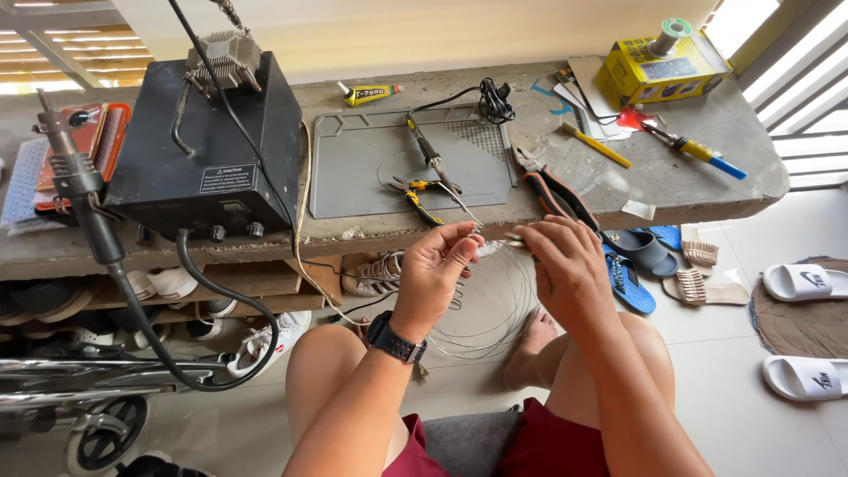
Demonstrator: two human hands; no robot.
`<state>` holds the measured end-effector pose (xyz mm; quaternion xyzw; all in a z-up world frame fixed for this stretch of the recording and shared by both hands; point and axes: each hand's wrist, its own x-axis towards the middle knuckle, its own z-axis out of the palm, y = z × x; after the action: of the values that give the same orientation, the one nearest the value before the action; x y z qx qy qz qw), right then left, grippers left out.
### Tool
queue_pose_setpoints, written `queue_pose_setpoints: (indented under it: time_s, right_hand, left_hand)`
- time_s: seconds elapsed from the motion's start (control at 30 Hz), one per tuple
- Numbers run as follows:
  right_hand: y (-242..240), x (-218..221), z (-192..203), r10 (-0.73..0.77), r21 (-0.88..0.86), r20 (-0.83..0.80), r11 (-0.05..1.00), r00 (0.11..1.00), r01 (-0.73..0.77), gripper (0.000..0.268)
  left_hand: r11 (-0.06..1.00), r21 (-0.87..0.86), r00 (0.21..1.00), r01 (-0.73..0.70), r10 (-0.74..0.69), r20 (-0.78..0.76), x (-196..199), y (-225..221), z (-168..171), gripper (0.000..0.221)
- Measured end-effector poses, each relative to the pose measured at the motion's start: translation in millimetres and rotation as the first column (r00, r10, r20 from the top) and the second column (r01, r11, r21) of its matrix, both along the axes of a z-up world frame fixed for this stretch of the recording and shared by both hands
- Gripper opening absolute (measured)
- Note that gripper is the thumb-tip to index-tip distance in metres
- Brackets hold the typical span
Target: Soldering a small wire coil using a soldering iron and pliers on a workbench.
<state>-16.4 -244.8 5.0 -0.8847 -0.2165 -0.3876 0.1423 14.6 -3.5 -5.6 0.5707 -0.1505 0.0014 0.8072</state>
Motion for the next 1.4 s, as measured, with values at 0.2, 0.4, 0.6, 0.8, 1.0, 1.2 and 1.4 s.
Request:
queue_pose_setpoints:
  time_s: [0.2, 0.4, 0.6, 0.8, 1.0, 1.2, 1.4]
  right_hand:
    - [-35.2, 19.9, 21.5, -0.198, 0.212, -0.152, 0.950, 0.968, 0.228, 0.030]
    - [-71.7, 96.2, 19.8, -0.395, 0.069, -0.416, 0.884, 0.819, 0.462, 0.031]
    - [-102.5, 137.3, -25.3, -0.524, -0.086, -0.392, 0.839, 0.757, 0.537, 0.029]
    - [-85.3, 124.5, -18.2, -0.357, 0.142, -0.102, 0.919, 0.928, 0.369, 0.033]
    - [21.1, 59.6, 17.9, 0.473, 0.630, -0.305, 0.751, 0.827, -0.197, 0.026]
    - [74.9, 36.0, 9.1, 0.690, 0.748, -0.427, 0.633, 0.584, -0.201, 0.044]
    - [85.7, 32.7, 7.0, 0.661, 0.706, -0.472, 0.680, 0.584, -0.200, 0.035]
  left_hand:
    - [0.978, -0.200, 0.991, 0.054, -0.077, -0.111, 13.4, 0.3, -5.4, 0.040]
    - [0.937, -0.332, 0.964, 0.112, -0.183, -0.191, 20.9, -6.8, -10.7, 0.045]
    - [0.863, -0.479, 0.924, 0.158, -0.301, -0.237, 25.6, -6.8, -13.0, 0.044]
    - [0.803, -0.576, 0.894, 0.152, -0.360, -0.267, 27.9, 6.2, -9.0, 0.043]
    - [0.753, -0.651, 0.922, 0.096, -0.313, -0.226, 27.3, 13.2, -1.5, 0.036]
    - [0.786, -0.617, 0.972, -0.040, -0.114, -0.208, 34.0, 27.7, -12.3, 0.030]
    - [0.779, -0.626, 0.964, -0.046, -0.129, -0.231, 41.5, 34.8, -32.2, 0.027]
